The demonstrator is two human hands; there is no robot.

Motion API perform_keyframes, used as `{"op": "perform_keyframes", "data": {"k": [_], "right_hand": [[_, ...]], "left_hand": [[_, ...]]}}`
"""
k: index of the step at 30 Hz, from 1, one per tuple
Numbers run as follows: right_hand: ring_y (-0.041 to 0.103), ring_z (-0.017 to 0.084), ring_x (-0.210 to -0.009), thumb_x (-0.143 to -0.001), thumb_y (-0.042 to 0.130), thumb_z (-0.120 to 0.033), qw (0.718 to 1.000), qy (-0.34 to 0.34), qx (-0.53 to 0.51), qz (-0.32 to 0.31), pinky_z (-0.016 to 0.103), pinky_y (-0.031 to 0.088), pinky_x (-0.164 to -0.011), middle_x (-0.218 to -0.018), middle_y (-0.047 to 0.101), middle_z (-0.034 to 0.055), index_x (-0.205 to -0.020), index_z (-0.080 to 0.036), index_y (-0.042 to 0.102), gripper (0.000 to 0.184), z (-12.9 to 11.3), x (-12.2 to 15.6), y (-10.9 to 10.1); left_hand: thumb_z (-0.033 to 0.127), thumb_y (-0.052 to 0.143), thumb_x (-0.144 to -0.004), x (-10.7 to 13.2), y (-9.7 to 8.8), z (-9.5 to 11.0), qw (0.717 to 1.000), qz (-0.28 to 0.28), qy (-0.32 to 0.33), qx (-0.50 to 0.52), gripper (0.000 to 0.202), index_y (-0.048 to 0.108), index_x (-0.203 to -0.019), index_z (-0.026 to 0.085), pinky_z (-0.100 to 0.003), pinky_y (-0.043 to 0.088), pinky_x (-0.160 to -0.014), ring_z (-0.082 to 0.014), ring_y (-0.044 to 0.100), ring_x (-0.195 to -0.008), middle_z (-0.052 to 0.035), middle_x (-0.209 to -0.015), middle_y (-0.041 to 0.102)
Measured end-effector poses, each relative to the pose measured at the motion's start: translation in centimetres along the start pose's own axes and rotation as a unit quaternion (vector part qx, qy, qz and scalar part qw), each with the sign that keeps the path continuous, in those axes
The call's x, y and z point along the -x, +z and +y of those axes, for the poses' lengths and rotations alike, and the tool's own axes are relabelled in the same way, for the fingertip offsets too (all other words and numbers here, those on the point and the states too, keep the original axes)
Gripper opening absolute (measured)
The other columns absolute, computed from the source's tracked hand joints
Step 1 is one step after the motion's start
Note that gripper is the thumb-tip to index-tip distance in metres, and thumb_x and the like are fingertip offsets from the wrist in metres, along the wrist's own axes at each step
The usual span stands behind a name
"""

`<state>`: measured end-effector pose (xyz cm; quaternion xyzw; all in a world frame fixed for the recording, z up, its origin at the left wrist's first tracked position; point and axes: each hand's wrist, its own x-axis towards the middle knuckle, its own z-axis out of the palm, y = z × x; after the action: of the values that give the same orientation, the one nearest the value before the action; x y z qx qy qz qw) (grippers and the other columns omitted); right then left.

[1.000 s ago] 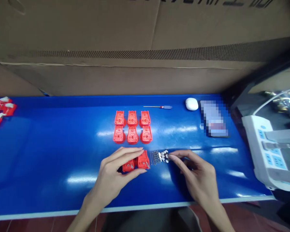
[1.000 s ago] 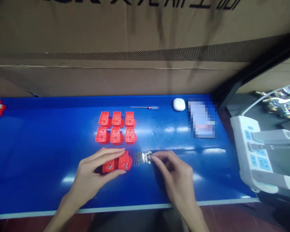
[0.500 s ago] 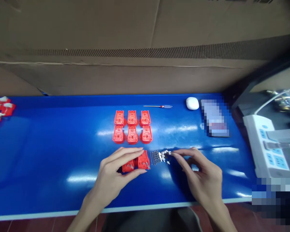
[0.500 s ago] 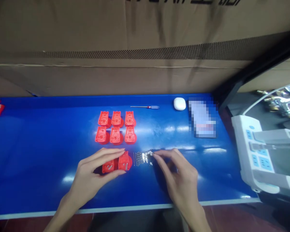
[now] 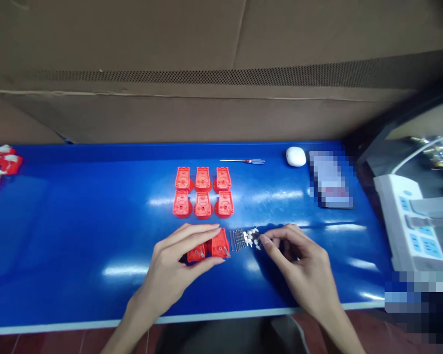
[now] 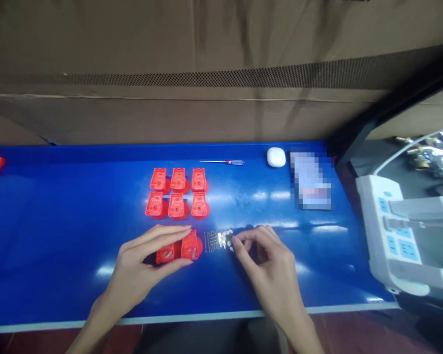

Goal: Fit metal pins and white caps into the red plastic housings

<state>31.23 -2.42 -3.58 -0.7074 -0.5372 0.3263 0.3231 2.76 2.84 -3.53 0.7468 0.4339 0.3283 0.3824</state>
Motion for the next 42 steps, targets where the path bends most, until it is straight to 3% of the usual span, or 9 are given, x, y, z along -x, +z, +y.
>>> {"op": "perform_keyframes", "data": {"k": [8,14,17,24,33,37,42], "right_hand": [[0.055,0.021,-0.076,-0.104,0.073,-0.056,1.000,-0.009,0.007,-0.010,0.034,0.041,-0.068,-0.078,0.060,0.0003,-0.097,-0.028,0.083,0.030,0.0,-0.3,-0.1],[0.055,0.020,-0.075,-0.106,0.074,-0.052,1.000,-0.018,-0.007,0.021,0.035,0.043,-0.067,-0.081,0.063,0.0002,-0.118,-0.032,0.085,0.025,0.0,0.2,-0.3],[0.057,0.019,-0.076,-0.105,0.076,-0.048,0.999,-0.023,-0.003,0.028,0.035,0.045,-0.070,-0.085,0.067,0.0002,-0.116,-0.032,0.084,0.021,0.3,0.8,-0.6],[0.068,0.022,-0.092,-0.106,0.076,-0.044,0.999,-0.050,0.018,-0.009,0.037,0.052,-0.078,-0.115,0.079,0.0030,-0.115,-0.033,0.081,0.016,0.9,1.6,-0.4],[0.068,0.023,-0.086,-0.107,0.074,-0.045,0.999,-0.050,0.012,0.006,0.036,0.052,-0.072,-0.111,0.082,0.0040,-0.113,-0.031,0.082,0.017,1.3,1.2,0.3],[0.066,0.021,-0.083,-0.107,0.074,-0.038,0.997,-0.071,0.015,0.030,0.036,0.051,-0.073,-0.106,0.080,0.0027,-0.114,-0.032,0.081,0.012,0.1,1.4,0.2],[0.065,0.021,-0.081,-0.104,0.077,-0.028,0.986,-0.168,0.003,0.017,0.036,0.053,-0.071,-0.102,0.078,0.0013,-0.120,-0.033,0.078,0.017,-3.5,1.7,1.0]], "left_hand": [[0.031,0.090,-0.097,0.1,0.0,-0.2,1.000,-0.006,-0.004,0.000,0.045,0.080,-0.141,0.034,-0.044,0.068,-0.108,-0.0267,0.081,-0.121,-0.0048,-0.140,0.082],[0.031,0.091,-0.096,0.1,0.0,0.0,1.000,-0.004,-0.004,-0.003,0.046,0.081,-0.140,0.035,-0.042,0.069,-0.107,-0.0266,0.082,-0.120,-0.0029,-0.139,0.083],[0.031,0.091,-0.096,0.0,-0.1,0.0,1.000,-0.002,0.001,-0.004,0.045,0.080,-0.140,0.035,-0.042,0.069,-0.106,-0.0262,0.082,-0.119,-0.0033,-0.138,0.083],[0.030,0.090,-0.097,0.1,-0.1,-0.1,1.000,-0.007,0.000,-0.003,0.046,0.079,-0.141,0.035,-0.041,0.067,-0.108,-0.0251,0.081,-0.121,-0.0025,-0.140,0.082],[0.030,0.091,-0.096,0.1,0.0,-0.2,1.000,-0.004,0.003,-0.001,0.047,0.079,-0.141,0.035,-0.041,0.067,-0.108,-0.0247,0.081,-0.121,-0.0025,-0.140,0.082],[0.029,0.090,-0.096,0.2,0.0,-0.2,1.000,-0.005,0.002,0.000,0.046,0.079,-0.141,0.034,-0.042,0.066,-0.109,-0.0250,0.081,-0.121,-0.0032,-0.140,0.082],[0.029,0.090,-0.096,0.1,-0.1,-0.1,1.000,-0.002,0.006,0.002,0.047,0.079,-0.141,0.034,-0.041,0.066,-0.109,-0.0249,0.081,-0.121,-0.0032,-0.140,0.082]]}}
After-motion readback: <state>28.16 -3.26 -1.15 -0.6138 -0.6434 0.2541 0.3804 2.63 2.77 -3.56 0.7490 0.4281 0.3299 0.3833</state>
